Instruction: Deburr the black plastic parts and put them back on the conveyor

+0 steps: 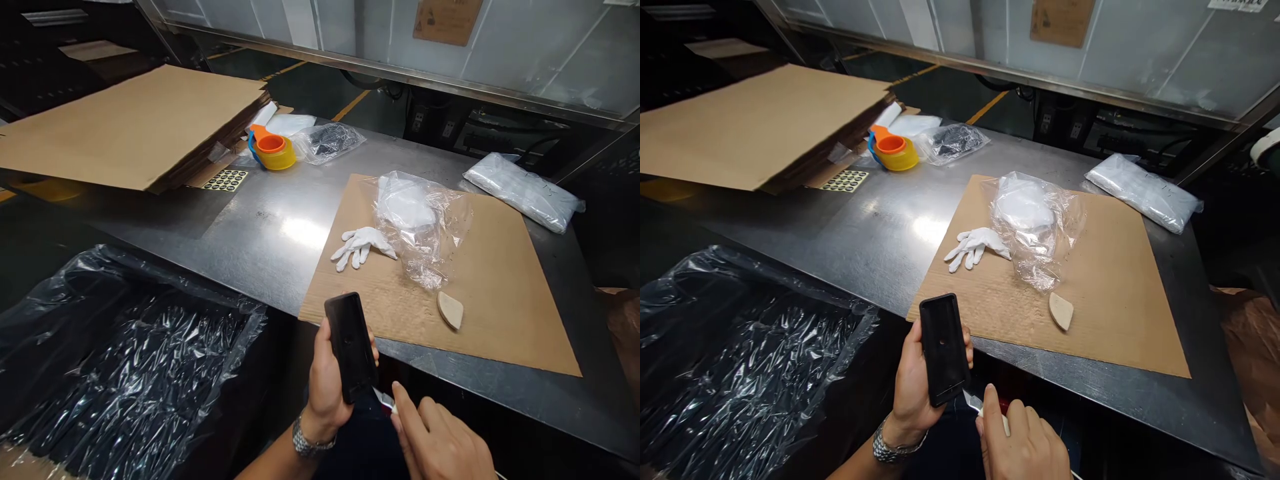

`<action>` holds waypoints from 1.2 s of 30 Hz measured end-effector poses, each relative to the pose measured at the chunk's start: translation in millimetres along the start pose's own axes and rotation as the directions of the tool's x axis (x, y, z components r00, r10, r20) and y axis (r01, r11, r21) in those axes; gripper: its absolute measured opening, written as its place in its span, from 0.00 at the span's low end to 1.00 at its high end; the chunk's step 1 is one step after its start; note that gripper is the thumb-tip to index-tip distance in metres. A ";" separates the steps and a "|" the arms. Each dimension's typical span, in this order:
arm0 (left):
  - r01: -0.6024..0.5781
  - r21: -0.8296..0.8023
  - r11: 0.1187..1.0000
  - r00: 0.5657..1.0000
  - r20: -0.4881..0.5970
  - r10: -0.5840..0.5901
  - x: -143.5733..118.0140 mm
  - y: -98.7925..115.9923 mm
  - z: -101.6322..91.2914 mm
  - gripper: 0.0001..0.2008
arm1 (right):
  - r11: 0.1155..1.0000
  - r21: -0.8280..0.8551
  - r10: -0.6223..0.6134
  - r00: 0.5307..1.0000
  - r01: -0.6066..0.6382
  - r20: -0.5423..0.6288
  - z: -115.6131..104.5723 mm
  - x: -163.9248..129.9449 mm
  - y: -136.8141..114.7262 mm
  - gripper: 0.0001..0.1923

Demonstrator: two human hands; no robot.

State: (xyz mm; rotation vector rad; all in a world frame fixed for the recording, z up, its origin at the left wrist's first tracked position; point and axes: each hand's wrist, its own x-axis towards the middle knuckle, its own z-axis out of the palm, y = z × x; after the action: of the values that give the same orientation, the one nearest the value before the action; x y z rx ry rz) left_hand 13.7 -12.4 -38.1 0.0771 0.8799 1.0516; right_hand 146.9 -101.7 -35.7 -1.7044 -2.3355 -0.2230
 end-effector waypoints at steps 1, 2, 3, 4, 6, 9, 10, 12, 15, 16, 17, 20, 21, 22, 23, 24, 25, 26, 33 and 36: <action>-0.002 0.000 1.000 1.000 0.007 0.002 -0.2 -0.2 -0.1 0.25 | 1.000 0.000 0.001 1.000 -0.001 0.003 -0.4 0.1 -0.1 0.15; -0.002 0.001 1.000 1.000 0.011 0.002 -0.4 -0.4 -0.2 0.25 | 1.000 0.003 0.002 1.000 -0.002 0.005 -0.6 0.2 0.2 0.15; -0.002 0.003 1.000 1.000 0.013 0.002 -0.5 -0.5 -0.1 0.25 | 1.000 0.008 0.002 1.000 -0.002 0.006 -0.5 0.2 0.7 0.15; -0.001 0.006 1.000 1.000 0.015 0.001 -0.7 -0.6 0.0 0.26 | 1.000 0.017 -0.001 1.000 0.001 0.006 -0.1 0.1 1.6 0.16; -0.011 0.007 1.000 1.000 0.015 0.011 -0.8 -0.8 0.5 0.25 | 0.999 0.036 -0.020 1.000 0.020 0.001 1.2 -0.6 3.7 0.16; -0.026 0.006 1.000 1.000 0.017 0.026 -0.4 -1.5 1.3 0.24 | 0.998 0.035 -0.043 0.999 0.043 -0.006 3.5 -2.7 6.4 0.16; -0.019 0.007 1.000 1.000 0.016 0.019 -0.2 -1.9 1.5 0.24 | 0.999 0.023 -0.045 0.999 0.045 -0.008 4.2 -3.5 6.9 0.16; 0.008 0.018 1.000 1.000 0.008 -0.009 0.3 -2.5 1.3 0.25 | 0.999 -0.010 -0.044 0.999 0.044 -0.009 5.1 -4.3 7.4 0.15; 0.032 0.044 0.999 0.999 -0.016 -0.032 1.4 -2.7 0.2 0.26 | 0.998 -0.032 -0.060 0.998 0.059 -0.023 5.5 -3.3 8.6 0.14; 0.041 0.054 0.998 0.999 -0.018 -0.040 1.8 -2.4 -0.3 0.26 | 0.998 -0.022 -0.066 0.997 0.065 -0.029 5.3 -2.6 9.4 0.14; 0.047 0.062 0.997 0.999 -0.020 -0.046 2.2 -1.9 -0.8 0.26 | 0.998 -0.003 -0.071 0.997 0.070 -0.035 4.9 -1.8 10.3 0.14; 0.056 0.085 0.995 0.998 -0.019 -0.054 3.1 -0.3 -1.2 0.25 | 0.995 0.071 -0.074 0.997 0.076 -0.039 3.5 -0.4 13.3 0.14; 0.055 0.092 0.994 0.998 -0.025 -0.053 3.2 0.1 -1.1 0.25 | 0.993 0.096 -0.067 0.997 0.070 -0.031 3.1 -0.3 14.1 0.13; 0.056 0.099 0.994 0.998 -0.031 -0.053 3.3 0.4 -0.8 0.25 | 0.991 0.120 -0.059 0.998 0.060 -0.015 2.8 -0.3 14.7 0.13; 0.059 0.104 0.993 0.998 -0.038 -0.055 3.3 0.5 -0.5 0.25 | 0.989 0.142 -0.052 0.999 0.050 0.009 2.5 -0.4 15.0 0.13; 0.064 0.108 0.992 0.997 -0.042 -0.060 3.3 0.6 -0.2 0.26 | 0.986 0.161 -0.045 0.998 0.038 0.038 2.4 -0.5 15.2 0.13; 0.070 0.110 0.991 0.997 -0.044 -0.066 3.2 0.6 0.1 0.26 | 0.984 0.178 -0.043 0.997 0.030 0.068 2.3 -0.4 15.2 0.13; 0.074 0.112 0.991 0.997 -0.040 -0.070 3.1 0.6 0.3 0.26 | 0.982 0.188 -0.043 0.995 0.025 0.093 2.2 -0.2 15.0 0.13; 0.031 0.171 0.985 0.999 -0.030 -0.026 2.0 -0.1 0.1 0.25 | 0.985 0.174 -0.048 0.985 0.019 0.164 1.4 3.5 12.9 0.15; -0.013 0.216 0.976 0.999 -0.040 0.022 2.2 -1.6 0.2 0.24 | 0.991 0.135 -0.048 0.979 0.022 0.196 4.1 0.8 12.2 0.14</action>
State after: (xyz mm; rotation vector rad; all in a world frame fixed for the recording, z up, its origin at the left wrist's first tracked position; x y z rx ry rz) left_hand 15.4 -11.5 -40.1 0.2458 1.0313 0.9736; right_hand 157.9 -96.1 -39.6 -1.6920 -2.4598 0.1002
